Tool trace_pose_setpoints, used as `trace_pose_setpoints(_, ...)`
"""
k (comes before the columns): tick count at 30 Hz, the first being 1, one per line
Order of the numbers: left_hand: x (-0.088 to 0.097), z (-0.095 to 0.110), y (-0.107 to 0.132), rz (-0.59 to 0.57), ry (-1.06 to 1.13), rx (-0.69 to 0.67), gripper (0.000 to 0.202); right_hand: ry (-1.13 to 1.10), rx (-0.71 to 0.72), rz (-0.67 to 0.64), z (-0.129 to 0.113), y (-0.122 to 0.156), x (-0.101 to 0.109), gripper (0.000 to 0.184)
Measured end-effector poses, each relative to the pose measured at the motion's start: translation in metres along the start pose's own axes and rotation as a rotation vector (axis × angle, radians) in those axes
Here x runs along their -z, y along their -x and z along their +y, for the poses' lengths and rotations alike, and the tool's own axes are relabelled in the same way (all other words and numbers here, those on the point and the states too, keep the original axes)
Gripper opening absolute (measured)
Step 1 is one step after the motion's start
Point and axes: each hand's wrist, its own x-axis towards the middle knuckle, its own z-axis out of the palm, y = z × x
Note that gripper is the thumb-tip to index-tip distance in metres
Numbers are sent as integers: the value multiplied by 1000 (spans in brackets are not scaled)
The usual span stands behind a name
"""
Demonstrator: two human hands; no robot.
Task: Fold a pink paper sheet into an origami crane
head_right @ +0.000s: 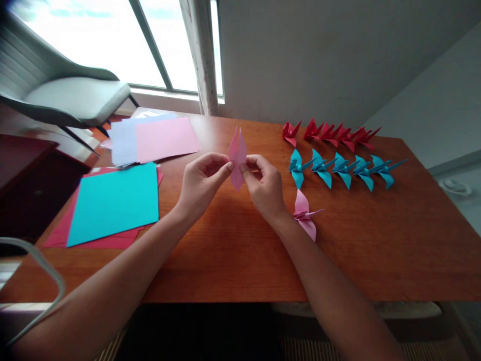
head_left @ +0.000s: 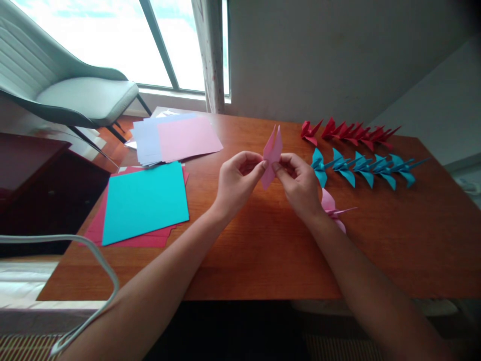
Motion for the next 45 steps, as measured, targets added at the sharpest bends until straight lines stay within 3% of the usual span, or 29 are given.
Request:
trace_pose_setpoints(17,0,-1,-2,30,31,-27,29,-26,-21,3,-2,0,-1,13)
trace_pose_setpoints(27,3,-1,-2,3,70,79,34,-84,-115,1,-6,-1,2,19)
trace_pose_setpoints(37,-2,4,3,-173,17,188,42,-258,-158,86,-6,-4,3,13)
trace_pose_setpoints(41,0,5,2,-222,-3,196,41,-275,-206,-34,-7,-4,3,23)
trace_pose_setpoints(45,-2,6,3,-258,36,261,42,-222,-184,-12,-7,-3,3,38)
